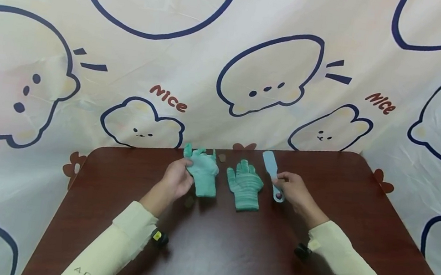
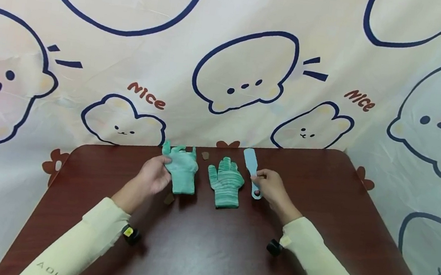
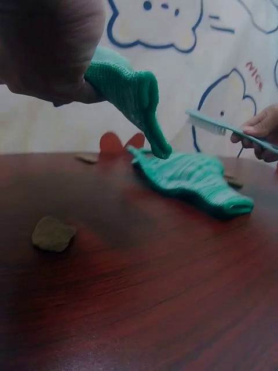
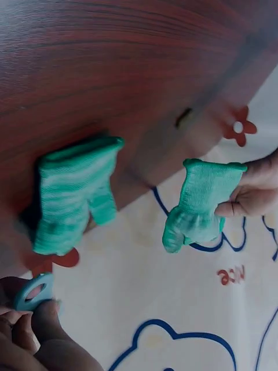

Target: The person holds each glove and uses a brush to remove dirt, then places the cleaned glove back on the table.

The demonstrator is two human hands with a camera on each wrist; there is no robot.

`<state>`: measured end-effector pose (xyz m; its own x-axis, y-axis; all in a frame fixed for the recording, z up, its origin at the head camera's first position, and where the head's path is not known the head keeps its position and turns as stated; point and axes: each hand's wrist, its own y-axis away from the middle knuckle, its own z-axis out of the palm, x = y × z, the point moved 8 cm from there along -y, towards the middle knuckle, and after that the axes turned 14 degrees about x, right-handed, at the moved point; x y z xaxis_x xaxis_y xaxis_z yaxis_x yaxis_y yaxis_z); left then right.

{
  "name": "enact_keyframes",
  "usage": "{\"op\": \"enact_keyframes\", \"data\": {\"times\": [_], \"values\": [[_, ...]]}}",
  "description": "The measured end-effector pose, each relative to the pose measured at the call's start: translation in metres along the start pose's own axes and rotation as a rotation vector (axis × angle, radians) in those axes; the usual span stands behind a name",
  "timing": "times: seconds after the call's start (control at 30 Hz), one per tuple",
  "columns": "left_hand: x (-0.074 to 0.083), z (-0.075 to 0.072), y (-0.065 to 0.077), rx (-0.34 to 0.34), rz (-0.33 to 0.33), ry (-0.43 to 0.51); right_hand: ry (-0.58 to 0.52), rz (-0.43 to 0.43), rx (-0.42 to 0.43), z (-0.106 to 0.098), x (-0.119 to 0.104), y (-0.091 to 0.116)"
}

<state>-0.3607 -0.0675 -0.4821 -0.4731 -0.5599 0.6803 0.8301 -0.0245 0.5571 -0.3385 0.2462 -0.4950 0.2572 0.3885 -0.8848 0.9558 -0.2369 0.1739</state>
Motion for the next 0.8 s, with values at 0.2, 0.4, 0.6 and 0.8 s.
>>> {"op": "enact_keyframes", "data": {"times": [0.2, 0.4, 0.6, 0.8], "values": [[-0.012, 0.001, -0.015, 0.084, -0.056, -0.075, 0.079, 0.024, 0.035, 0.006, 0.014, -0.009], [-0.024, 0.011, -0.026, 0.066, -0.083, -0.145, 0.072, 0.056, 0.081, 0.011, 0.024, -0.013], [-0.027, 0.010, -0.035, 0.081, -0.050, -0.315, 0.113, 0.011, 0.128, 0.013, 0.027, -0.010], [-0.020, 0.000, -0.033, 0.120, 0.057, -0.673, 0.205, -0.082, 0.169, 0.013, 0.025, -0.006]]}}
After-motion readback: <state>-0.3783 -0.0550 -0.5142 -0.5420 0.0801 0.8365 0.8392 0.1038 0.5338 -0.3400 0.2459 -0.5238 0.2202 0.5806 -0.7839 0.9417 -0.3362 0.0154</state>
